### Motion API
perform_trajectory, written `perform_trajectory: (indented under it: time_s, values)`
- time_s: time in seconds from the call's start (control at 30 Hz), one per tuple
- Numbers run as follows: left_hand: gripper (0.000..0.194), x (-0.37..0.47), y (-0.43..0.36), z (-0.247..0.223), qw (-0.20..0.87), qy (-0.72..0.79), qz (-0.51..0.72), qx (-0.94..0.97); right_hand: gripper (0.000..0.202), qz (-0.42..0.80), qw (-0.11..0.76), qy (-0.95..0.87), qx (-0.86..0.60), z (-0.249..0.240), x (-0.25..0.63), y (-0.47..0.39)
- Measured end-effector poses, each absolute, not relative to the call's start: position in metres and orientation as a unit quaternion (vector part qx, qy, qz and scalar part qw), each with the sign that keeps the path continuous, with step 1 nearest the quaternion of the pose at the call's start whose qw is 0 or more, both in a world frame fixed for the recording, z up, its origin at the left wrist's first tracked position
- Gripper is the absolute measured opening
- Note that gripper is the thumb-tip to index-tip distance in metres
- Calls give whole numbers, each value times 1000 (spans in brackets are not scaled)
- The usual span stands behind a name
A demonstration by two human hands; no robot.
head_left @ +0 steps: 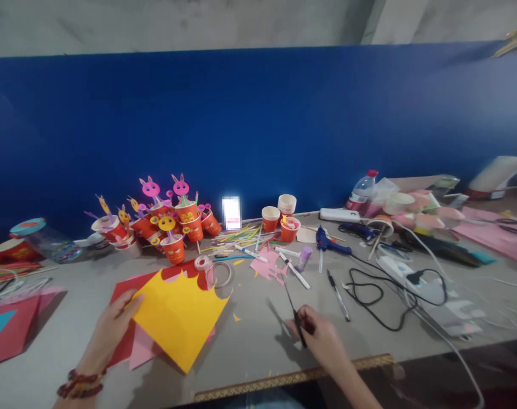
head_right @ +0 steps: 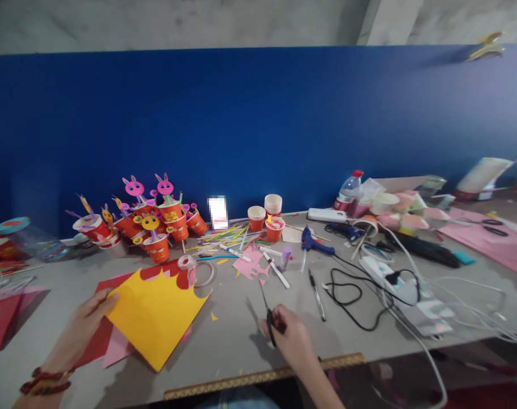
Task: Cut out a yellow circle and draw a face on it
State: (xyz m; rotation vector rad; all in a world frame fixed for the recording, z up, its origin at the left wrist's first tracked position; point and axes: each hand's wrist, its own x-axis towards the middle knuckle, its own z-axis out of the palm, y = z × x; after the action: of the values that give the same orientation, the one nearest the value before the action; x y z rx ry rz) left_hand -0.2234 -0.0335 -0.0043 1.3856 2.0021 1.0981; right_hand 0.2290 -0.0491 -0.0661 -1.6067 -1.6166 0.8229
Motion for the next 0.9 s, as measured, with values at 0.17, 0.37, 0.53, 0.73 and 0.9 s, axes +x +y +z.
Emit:
perform_trajectory:
  time_s: [0.17, 0.37, 0.53, 0.73, 0.9]
  values:
    - [39, -259, -11, -8, 132, 692, 349, 618, 25, 146, 222, -681, -683, -57, 253, -46]
    - [45, -187, -18, -3, 254, 665, 418, 564, 11, 74, 98, -712, -691, -48, 267, -38]
    - [51, -88, -36, -25, 574, 509, 329, 551, 9, 86, 52, -735, -671, -34, 276, -28]
    - [40, -67, -21, -33, 557, 519, 428, 487, 29, 114, 104, -850, -505, -18, 228, -50]
    - [43, -70, -4, -25, 569, 525, 467, 427, 62, 223, 96, -954, -176, -41, 170, -28]
